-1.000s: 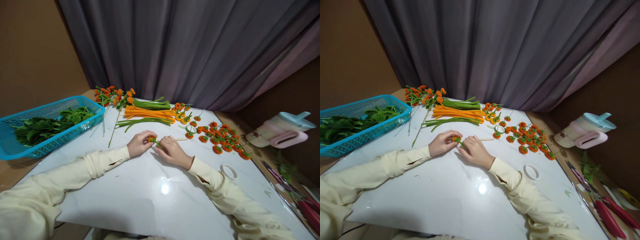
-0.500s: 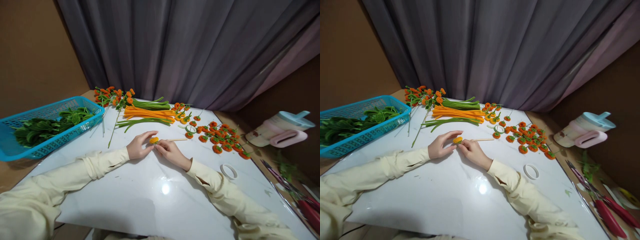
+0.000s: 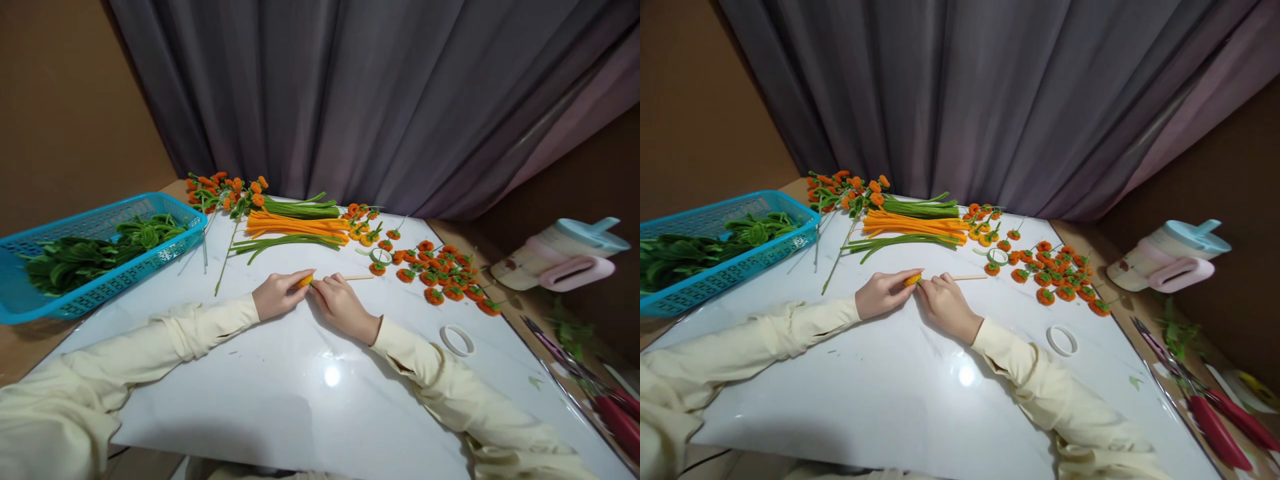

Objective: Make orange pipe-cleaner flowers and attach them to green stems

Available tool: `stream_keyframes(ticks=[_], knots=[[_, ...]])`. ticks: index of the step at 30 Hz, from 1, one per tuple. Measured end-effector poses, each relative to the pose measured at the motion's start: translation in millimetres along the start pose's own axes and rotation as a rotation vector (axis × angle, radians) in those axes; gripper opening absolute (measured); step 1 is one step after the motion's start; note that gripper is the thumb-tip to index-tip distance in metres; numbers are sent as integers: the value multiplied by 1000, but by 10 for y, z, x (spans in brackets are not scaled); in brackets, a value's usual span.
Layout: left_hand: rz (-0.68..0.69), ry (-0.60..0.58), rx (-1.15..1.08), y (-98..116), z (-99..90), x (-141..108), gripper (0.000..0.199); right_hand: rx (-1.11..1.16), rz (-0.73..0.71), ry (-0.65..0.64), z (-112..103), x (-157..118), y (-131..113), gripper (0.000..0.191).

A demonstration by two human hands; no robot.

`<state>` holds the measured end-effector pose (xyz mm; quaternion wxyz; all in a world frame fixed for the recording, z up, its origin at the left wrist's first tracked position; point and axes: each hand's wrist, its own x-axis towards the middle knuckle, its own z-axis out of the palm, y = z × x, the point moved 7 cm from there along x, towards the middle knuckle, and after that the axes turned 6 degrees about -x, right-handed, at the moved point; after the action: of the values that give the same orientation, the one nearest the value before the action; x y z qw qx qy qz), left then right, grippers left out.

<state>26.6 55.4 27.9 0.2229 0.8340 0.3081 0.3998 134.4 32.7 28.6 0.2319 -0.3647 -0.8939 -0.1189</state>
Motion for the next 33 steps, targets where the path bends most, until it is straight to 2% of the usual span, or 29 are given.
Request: stream_keyframes(ticks=[8,10,15,19,26,33], knots=[[135,-40,56,128,60,-44,43,-75,-95,43,-2,-24,-46,23],[89,-72,18,106,47,-22,45,-65,-88,38,-5,-25,-35,21],[-168,-207,-219,-125,-23,80,40,-18,-45,19,-10,-25,-4,17],[-233,-294,-348,-230,-28,120,42,-2,-28,17,-23,-30,7,16],[-245,-215,-382,-245,1,112,43,48,43,23,-62,-20,60,14],[-94,-190,-94,-149,6,61,45,291,217,24,3,-23,166,14]])
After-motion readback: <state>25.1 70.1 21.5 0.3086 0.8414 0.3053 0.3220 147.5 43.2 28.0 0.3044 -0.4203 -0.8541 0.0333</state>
